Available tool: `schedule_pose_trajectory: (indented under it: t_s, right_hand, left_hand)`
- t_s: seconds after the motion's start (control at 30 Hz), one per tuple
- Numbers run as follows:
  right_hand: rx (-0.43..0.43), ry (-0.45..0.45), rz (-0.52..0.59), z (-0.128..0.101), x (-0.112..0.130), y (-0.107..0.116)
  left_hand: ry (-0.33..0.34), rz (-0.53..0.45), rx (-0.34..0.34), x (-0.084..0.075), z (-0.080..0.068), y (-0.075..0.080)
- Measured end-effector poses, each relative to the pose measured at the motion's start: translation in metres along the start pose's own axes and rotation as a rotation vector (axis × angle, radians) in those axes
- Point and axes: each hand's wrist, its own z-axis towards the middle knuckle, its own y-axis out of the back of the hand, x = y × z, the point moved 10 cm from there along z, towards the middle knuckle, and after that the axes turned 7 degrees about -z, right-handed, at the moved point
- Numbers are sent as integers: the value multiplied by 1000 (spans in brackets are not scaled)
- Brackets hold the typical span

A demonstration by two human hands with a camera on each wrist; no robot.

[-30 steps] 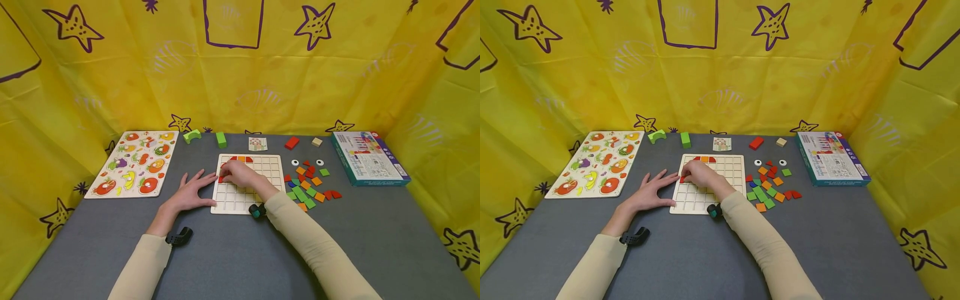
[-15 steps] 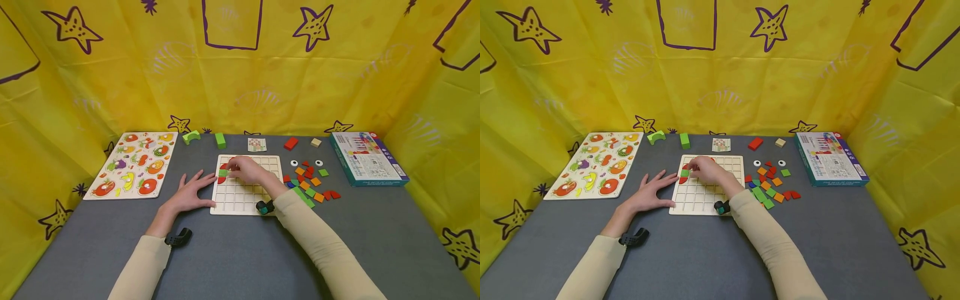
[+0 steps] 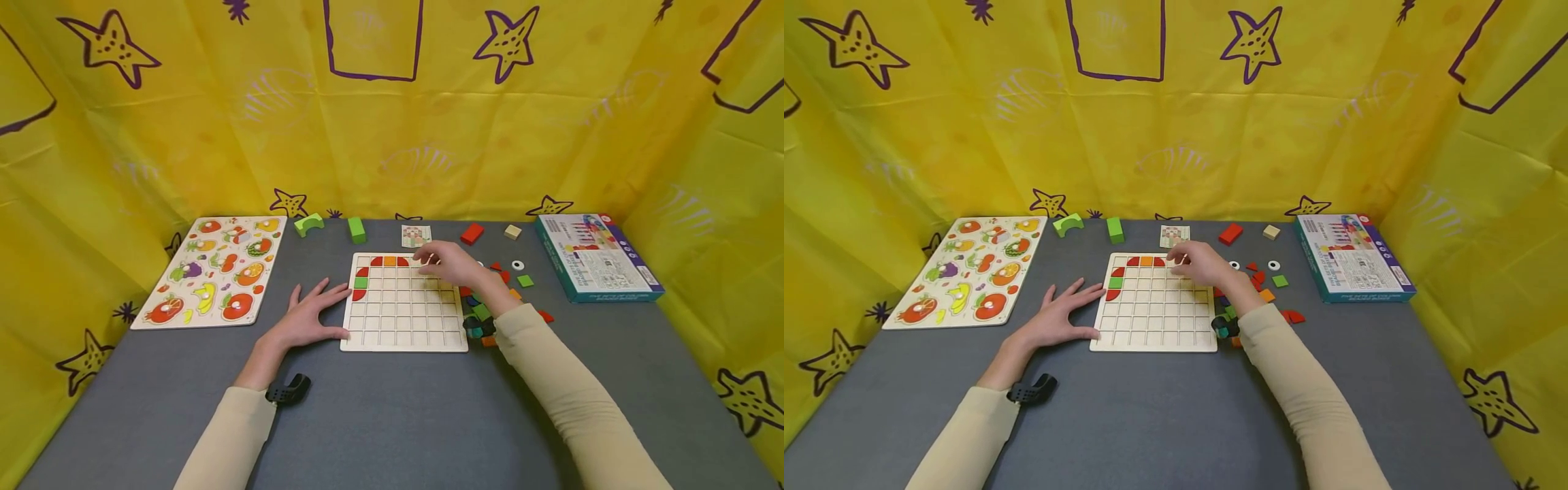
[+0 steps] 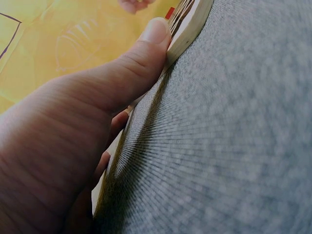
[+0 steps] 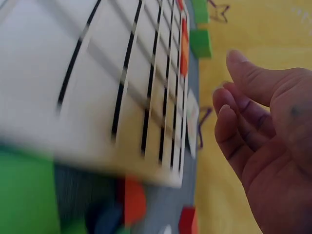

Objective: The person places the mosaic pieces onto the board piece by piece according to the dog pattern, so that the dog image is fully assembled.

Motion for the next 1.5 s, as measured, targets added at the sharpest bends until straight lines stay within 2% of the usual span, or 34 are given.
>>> schedule_pose_trajectory:
  t_s: [0.37, 0.7, 0.83, 0.97, 1.2, 1.5]
  right_hand:
    - [-59, -152, 7, -36, -67, 29]
    - [-44, -234, 39, -62, -98, 36]
    - [-19, -235, 17, -68, -104, 36]
    - [-12, -199, -17, -74, -105, 37]
    - [66, -204, -41, -85, -109, 30]
    - [72, -206, -36, -87, -109, 29]
  left_hand:
    - [-5, 6, -2, 1, 1, -1]
    - [-13, 10, -9, 0, 1, -1]
    - [-12, 10, -9, 0, 1, -1]
    - [-14, 11, -11, -1, 1, 0]
    - [-13, 10, -8, 0, 1, -1]
    - [-14, 12, -6, 0, 1, 0]
